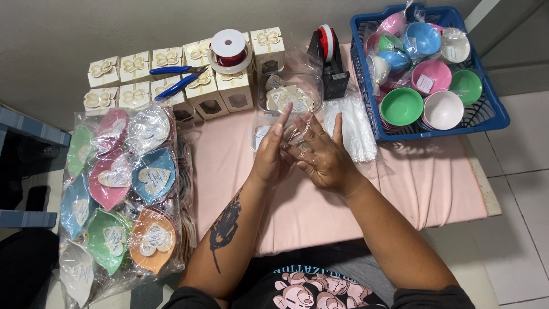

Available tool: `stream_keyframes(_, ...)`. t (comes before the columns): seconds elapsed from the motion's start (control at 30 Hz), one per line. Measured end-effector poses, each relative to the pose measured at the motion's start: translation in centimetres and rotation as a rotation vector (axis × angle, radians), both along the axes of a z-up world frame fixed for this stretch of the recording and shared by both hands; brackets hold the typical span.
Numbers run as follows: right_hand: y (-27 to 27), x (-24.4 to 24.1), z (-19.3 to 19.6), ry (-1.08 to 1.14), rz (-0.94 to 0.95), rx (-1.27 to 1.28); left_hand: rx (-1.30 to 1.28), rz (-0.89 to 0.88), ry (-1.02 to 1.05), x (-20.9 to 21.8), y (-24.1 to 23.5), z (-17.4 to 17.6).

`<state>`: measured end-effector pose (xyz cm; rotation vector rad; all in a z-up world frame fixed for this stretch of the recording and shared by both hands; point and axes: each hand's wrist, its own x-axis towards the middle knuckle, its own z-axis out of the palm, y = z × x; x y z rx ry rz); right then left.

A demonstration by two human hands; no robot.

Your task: The person sits on the floor and packs small ceramic bowls into clear plastic bags. They place a white paper insert into a green bowl, then slide the bowl into a plastic bag. The workspace includes stacks of gift boxes, ribbons, and a basket of colorful bowls.

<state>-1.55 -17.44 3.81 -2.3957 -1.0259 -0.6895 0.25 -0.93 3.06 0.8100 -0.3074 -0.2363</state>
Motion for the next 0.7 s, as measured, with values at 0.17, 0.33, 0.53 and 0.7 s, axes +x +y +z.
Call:
stream_keyframes(0.17,-0.8,0.1,0.5,-0.040,-0.003,-0.014,-0.067,0.013,0.162,1.6,-1.3,-6.7)
stream_keyframes(0.33,-2.1,0.3,1.2,-0.089,0.042,0.055,-0.051,0.044,0.230,1.6,-1.2,-6.8)
stream_keyframes(0.53,-7.1,0.4,1.9,-0.152,0.070,0.408,0.012,0.144,0.242,0.2,-1.2,-3.2)
stream_keyframes(0.7,-13.7,1.8,3.5,-0.540,-0.712,0.146,0.034,0.211,0.273,0.4,-1.2,-3.6)
